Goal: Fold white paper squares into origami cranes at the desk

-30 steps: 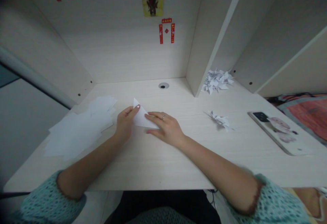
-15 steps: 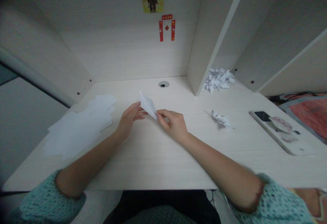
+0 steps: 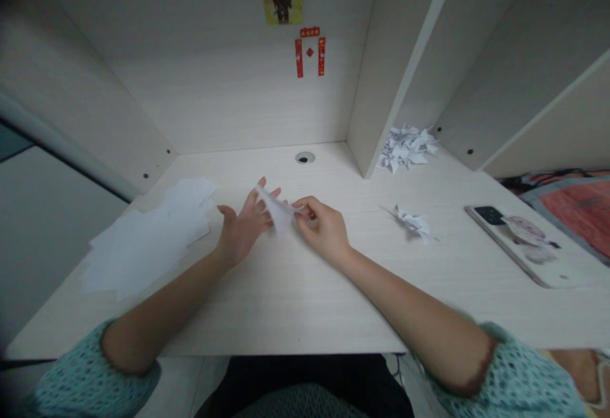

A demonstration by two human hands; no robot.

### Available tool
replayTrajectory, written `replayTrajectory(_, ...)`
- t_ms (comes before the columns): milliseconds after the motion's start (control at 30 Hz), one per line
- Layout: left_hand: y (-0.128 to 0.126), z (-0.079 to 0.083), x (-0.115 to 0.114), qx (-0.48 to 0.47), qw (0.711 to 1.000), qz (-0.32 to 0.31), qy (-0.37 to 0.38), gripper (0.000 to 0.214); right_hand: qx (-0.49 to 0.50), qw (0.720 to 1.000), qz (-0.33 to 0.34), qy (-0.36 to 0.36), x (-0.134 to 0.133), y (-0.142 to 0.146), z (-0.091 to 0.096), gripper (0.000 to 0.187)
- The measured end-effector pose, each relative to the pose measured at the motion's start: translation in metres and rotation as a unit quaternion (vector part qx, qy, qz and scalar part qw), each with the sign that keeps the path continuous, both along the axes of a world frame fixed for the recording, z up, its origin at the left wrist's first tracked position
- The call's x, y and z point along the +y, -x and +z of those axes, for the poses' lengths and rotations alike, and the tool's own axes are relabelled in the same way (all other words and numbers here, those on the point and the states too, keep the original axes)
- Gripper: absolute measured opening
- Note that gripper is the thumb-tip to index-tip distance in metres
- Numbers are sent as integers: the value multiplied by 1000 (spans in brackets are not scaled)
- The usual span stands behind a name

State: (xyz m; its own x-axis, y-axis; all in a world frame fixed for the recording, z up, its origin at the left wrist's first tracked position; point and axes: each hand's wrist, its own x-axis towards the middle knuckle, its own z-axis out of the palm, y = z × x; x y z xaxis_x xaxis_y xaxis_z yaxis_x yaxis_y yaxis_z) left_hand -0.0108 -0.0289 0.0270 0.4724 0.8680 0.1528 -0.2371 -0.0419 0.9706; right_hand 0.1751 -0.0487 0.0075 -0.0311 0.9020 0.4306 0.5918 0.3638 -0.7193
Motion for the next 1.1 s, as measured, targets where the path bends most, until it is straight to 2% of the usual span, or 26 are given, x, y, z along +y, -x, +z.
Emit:
replayTrajectory(67, 0, -2, 1, 59, 996, 43, -60, 91, 7, 999, -37, 20, 4, -1, -3, 15)
replayTrajectory(133, 1, -6, 1, 160, 965, 102, -180, 98, 8, 998, -62, 29, 8, -3, -4, 17)
replayTrajectory(200, 1, -9, 0, 259, 890, 148, -345, 107, -4, 997, -77, 30, 9, -4, -4, 18)
replayTrajectory(267, 1, -11, -2, 344, 787, 155, -488, 90, -34, 996, -79, 27, 8, -4, -3, 20)
replayTrajectory(300, 1, -11, -3, 378, 744, 151, -530, 79, -54, 995, -76, 21, 6, -3, -3, 21)
replayTrajectory(333, 0, -10, -5, 401, 714, 152, -554, 69, -74, 995, -70, 14, 4, -2, -2, 24)
replayTrajectory(400, 0, -7, -6, 424, 684, 166, -570, 58, -105, 993, -53, -4, 1, 0, -1, 28)
replayTrajectory(500, 3, -3, -5, 434, 687, 190, -551, 46, -97, 995, -19, -7, -1, 1, -1, 33)
replayTrajectory(667, 15, -2, 9, 427, 735, 206, -485, 23, 27, 996, 68, 58, 6, -3, -4, 44)
replayTrajectory(767, 22, -3, 18, 405, 771, 222, -439, 26, 135, 977, 133, 97, 13, -6, -7, 59)
replayTrajectory(900, 28, -3, 26, 383, 789, 206, -434, 45, 239, 935, 212, 152, 17, -8, -6, 79)
replayTrajectory(1000, 30, -4, 29, 374, 797, 191, -434, 32, 281, 914, 237, 173, 16, -9, -1, 86)
replayTrajectory(1100, 31, -4, 29, 372, 796, 199, -433, 19, 299, 905, 238, 187, 15, -9, 3, 76)
